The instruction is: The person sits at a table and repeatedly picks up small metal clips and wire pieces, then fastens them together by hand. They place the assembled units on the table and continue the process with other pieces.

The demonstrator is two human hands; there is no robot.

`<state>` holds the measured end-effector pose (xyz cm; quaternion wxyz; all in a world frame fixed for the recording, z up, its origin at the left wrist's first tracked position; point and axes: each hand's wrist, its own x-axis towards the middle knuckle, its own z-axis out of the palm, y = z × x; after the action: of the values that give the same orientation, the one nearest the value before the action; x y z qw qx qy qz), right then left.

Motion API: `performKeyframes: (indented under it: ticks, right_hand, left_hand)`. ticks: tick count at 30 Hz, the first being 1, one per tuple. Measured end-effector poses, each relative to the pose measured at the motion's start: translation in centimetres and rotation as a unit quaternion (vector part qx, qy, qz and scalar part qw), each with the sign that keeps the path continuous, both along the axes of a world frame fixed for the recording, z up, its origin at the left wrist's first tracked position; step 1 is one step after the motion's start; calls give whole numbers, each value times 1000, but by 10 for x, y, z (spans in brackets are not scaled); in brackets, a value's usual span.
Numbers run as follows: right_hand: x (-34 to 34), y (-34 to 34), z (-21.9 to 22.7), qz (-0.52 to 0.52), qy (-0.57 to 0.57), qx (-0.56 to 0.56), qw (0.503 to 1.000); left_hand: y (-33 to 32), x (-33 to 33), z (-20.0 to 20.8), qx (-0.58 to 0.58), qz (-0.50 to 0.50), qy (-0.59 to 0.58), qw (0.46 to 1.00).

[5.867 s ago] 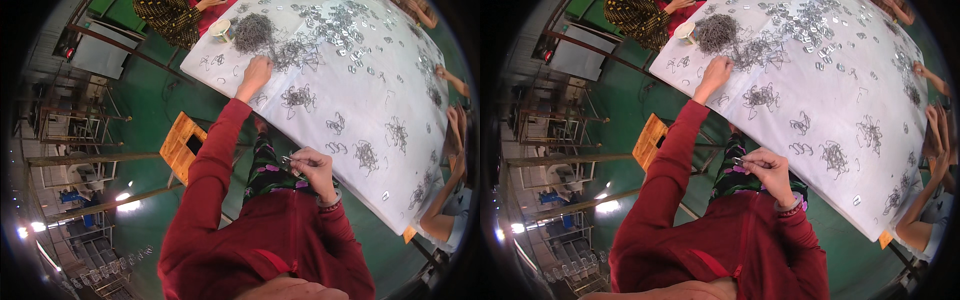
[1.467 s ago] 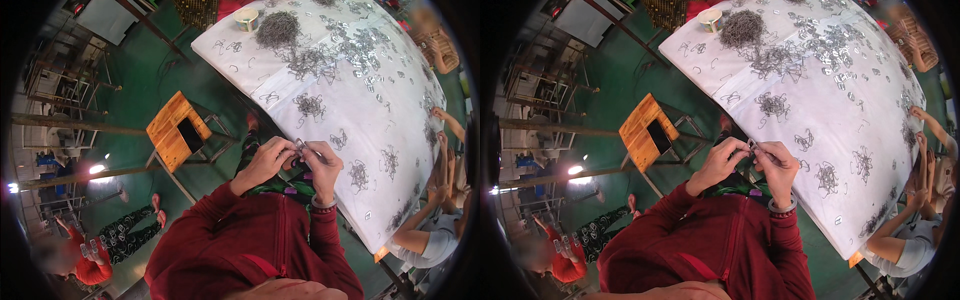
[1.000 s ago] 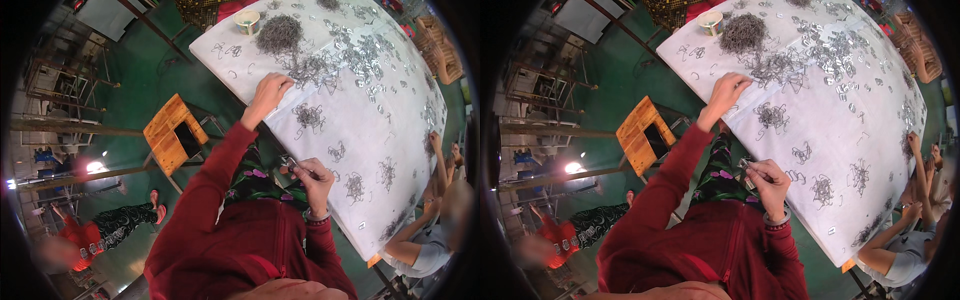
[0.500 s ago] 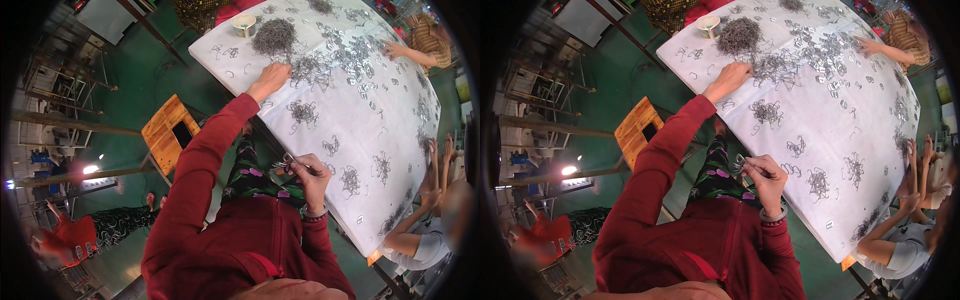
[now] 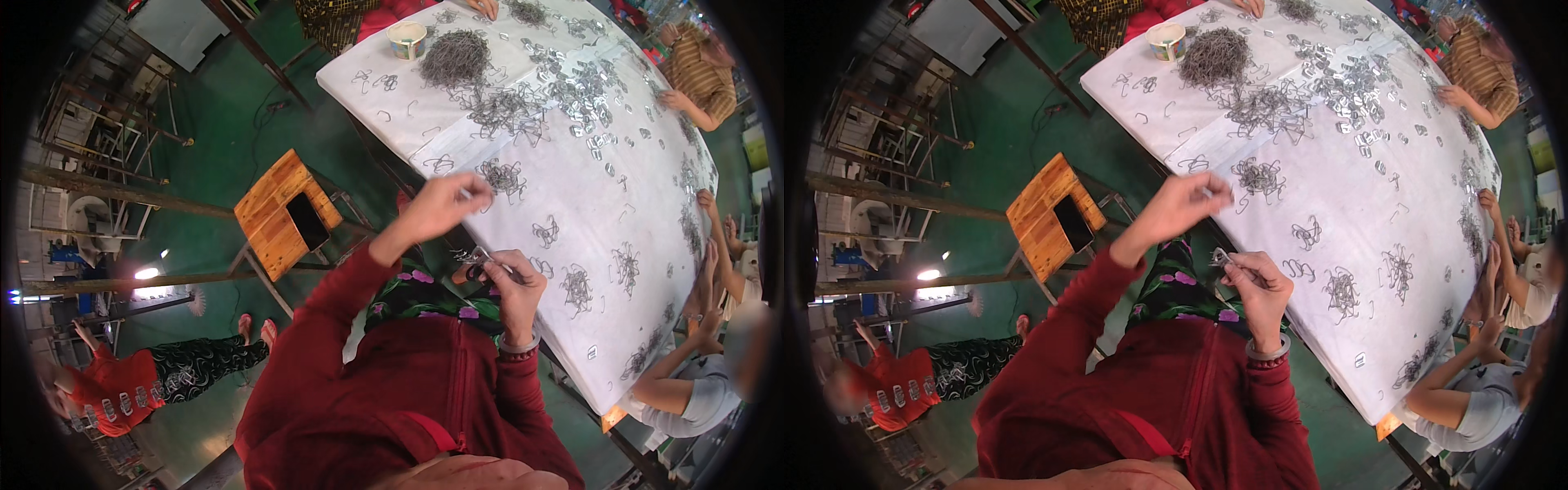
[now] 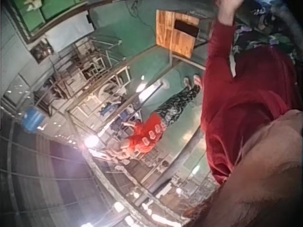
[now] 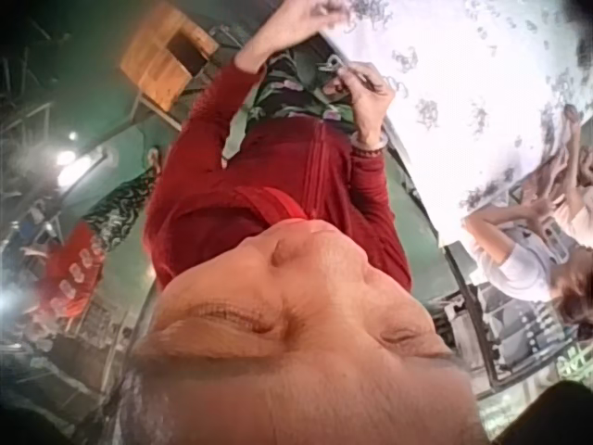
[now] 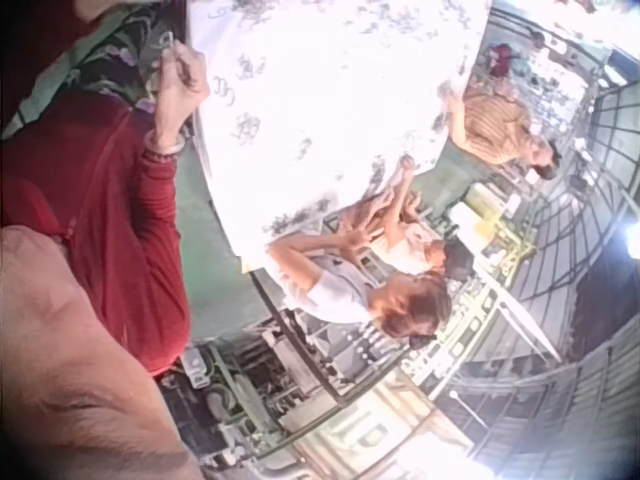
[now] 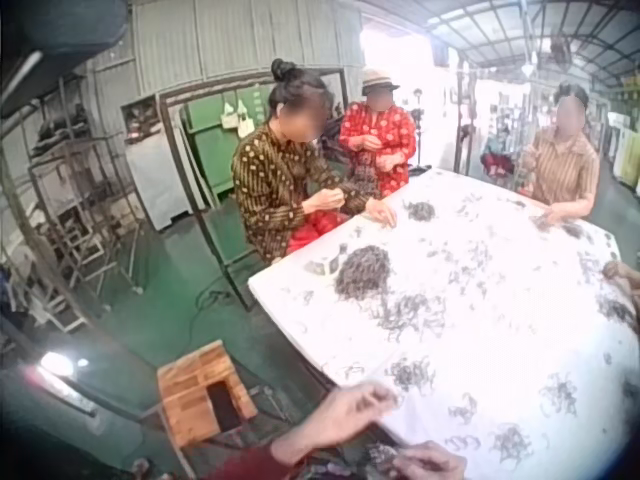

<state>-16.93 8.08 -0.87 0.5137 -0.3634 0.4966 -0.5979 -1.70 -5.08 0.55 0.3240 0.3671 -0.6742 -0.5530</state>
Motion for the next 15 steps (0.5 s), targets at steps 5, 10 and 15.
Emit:
performKeyframes:
  ticks: [5, 10, 15]
  right_hand:
    - [8, -5, 4, -46, -20, 0, 999]
    - [10, -11, 4, -37, 31, -59, 997]
    - [1, -26, 16, 16, 136, -100, 986]
  left_hand:
    - [65, 10, 1, -168, 26, 30, 985]
    - [74, -2, -6, -183, 88, 39, 978]
    - [66, 1, -16, -158, 84, 103, 978]
